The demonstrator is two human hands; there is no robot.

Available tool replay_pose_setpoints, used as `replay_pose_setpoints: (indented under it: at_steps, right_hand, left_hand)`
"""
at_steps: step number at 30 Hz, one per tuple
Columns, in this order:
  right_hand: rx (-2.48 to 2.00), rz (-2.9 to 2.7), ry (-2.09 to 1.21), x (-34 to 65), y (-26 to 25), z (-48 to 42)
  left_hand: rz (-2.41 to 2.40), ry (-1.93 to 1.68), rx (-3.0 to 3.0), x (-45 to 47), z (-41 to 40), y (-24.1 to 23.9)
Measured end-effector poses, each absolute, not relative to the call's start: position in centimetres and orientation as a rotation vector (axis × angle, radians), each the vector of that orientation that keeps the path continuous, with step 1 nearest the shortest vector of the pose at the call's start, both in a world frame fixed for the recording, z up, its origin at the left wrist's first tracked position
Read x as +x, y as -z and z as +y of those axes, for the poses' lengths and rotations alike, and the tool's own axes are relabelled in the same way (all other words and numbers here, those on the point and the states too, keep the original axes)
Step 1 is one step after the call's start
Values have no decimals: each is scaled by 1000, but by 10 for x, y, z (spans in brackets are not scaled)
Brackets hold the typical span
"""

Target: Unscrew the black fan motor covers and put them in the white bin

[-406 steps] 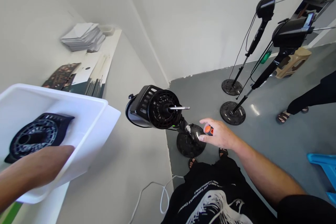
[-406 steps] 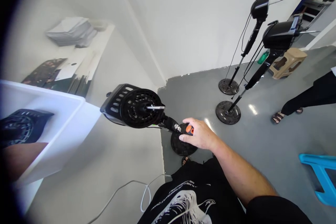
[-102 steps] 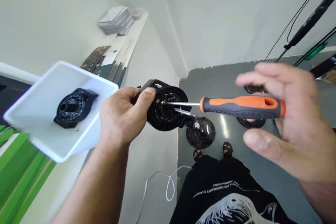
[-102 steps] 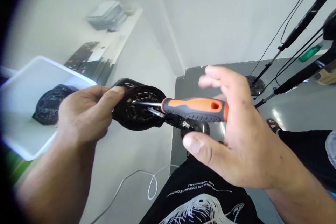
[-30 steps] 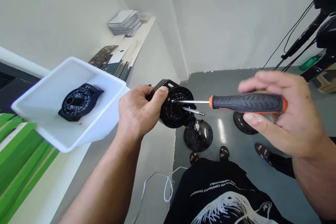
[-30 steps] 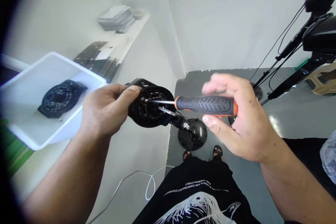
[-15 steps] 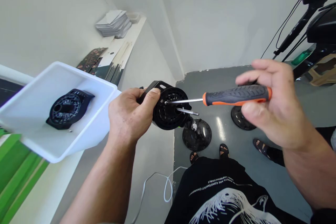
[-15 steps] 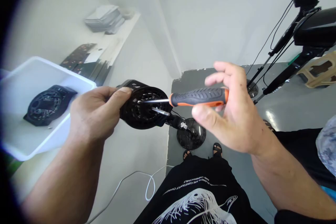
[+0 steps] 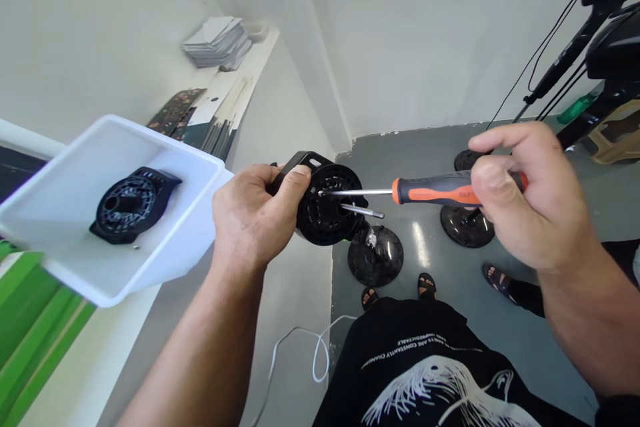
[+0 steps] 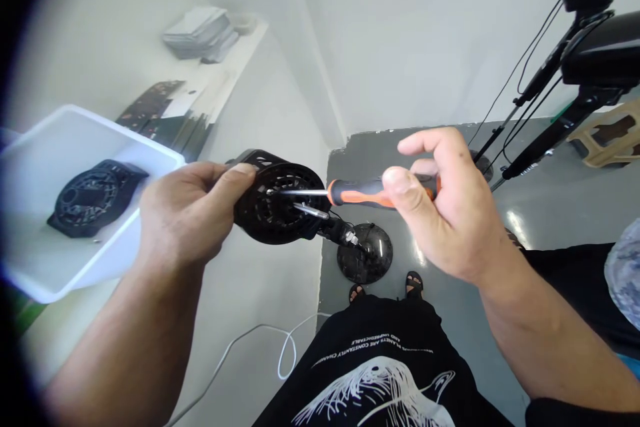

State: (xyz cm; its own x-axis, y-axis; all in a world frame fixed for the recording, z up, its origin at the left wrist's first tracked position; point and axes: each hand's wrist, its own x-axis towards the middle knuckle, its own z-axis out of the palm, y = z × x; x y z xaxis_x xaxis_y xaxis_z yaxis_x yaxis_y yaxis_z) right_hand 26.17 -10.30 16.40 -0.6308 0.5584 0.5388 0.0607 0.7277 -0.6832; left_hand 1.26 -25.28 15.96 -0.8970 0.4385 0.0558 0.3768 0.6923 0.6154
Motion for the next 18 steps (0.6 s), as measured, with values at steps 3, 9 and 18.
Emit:
replay_pose_setpoints:
  at_steps: [3, 9, 18]
  right_hand:
    - [-323, -2163, -909, 262, -164, -101]
    - [-402, -2003, -990, 259, -165, -102]
    - [-435, -2196, -843, 267, -165, -108]
  left_hand:
    - [2805, -969, 668, 12, -253, -160]
    - [2799, -970, 693, 14, -252, -160]
    - [2834, -969, 620, 13, -251, -162]
